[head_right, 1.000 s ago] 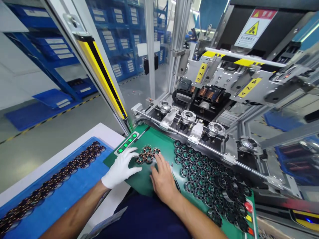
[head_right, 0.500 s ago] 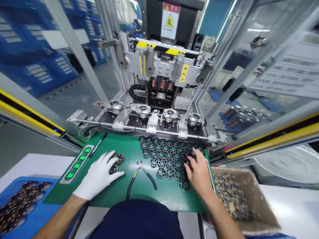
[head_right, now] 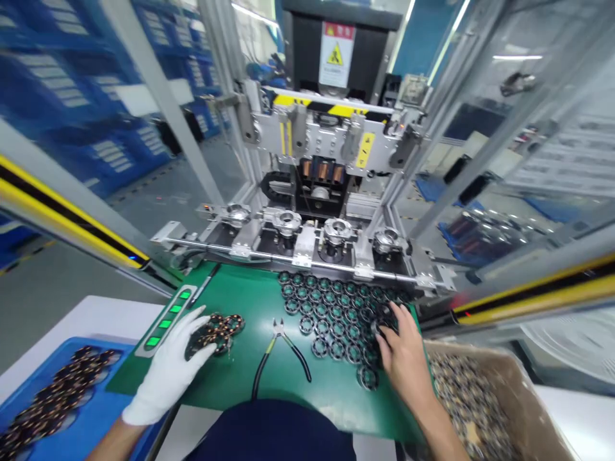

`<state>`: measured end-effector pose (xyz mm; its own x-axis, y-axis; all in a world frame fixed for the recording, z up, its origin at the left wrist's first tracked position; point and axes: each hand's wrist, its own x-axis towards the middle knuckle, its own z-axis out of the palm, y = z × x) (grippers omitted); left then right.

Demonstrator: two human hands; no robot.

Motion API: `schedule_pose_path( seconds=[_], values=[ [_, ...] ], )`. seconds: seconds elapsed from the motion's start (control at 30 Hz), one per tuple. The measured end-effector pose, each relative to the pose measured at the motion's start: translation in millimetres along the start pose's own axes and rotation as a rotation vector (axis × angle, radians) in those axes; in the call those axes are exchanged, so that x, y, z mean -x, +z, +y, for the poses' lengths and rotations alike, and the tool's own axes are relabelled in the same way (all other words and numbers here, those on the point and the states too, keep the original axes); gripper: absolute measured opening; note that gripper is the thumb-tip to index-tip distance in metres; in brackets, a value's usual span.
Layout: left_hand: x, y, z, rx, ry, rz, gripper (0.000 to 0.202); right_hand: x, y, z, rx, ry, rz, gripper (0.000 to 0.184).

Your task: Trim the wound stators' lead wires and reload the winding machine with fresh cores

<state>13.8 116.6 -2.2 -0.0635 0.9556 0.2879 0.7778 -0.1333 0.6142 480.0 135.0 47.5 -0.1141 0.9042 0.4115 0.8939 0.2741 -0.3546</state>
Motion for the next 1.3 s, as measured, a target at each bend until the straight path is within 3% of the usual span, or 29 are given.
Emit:
schedule_pose_path(
  seconds=[0.07, 0.17, 0.23, 0.33, 0.4, 0.63, 0.73, 0.83, 0.93, 1.3],
  values=[
    [9, 1.9, -6, 0.252, -0.156, 0.048, 0.053, -7, -12, -7, -0.259, 0.190, 0.022, 0.031],
    [16, 12.1, -7, 0.407, -0.222, 0.076, 0.052, -32, -18, -24, -0.767, 0.603, -0.012, 0.037],
    [17, 19.1, -3, 0.404, -0.211, 0.085, 0.051, -58, -15, -45, -0.988, 0.670, -0.125, 0.040],
    [18, 24.2, 4, 0.379, -0.181, 0.113, 0.049, -107, -2, -87, -1.009, 0.388, -0.332, 0.038],
    [23, 23.7, 4, 0.326, -0.167, 0.153, 0.050, -144, 11, -116, -0.938, 0.195, -0.379, 0.040],
    [62, 25.9, -17, 0.009, -0.183, 0.369, 0.052, -286, 94, -198, -0.644, -0.304, -0.241, 0.029],
    [71, 32.1, -20, -0.149, -0.095, 0.442, 0.046, -327, 130, -223, -0.504, -0.467, -0.234, 0.026],
    [74, 35.0, -18, -0.307, 0.001, 0.504, 0.041, -347, 156, -236, -0.387, -0.565, -0.244, 0.029],
    [75, 34.9, -16, -0.336, 0.008, 0.517, 0.040, -353, 171, -237, -0.293, -0.620, -0.266, 0.030],
    [74, 30.1, -15, -0.325, 0.037, 0.487, 0.038, -363, 184, -238, -0.024, -0.663, -0.367, 0.029]
  ],
)
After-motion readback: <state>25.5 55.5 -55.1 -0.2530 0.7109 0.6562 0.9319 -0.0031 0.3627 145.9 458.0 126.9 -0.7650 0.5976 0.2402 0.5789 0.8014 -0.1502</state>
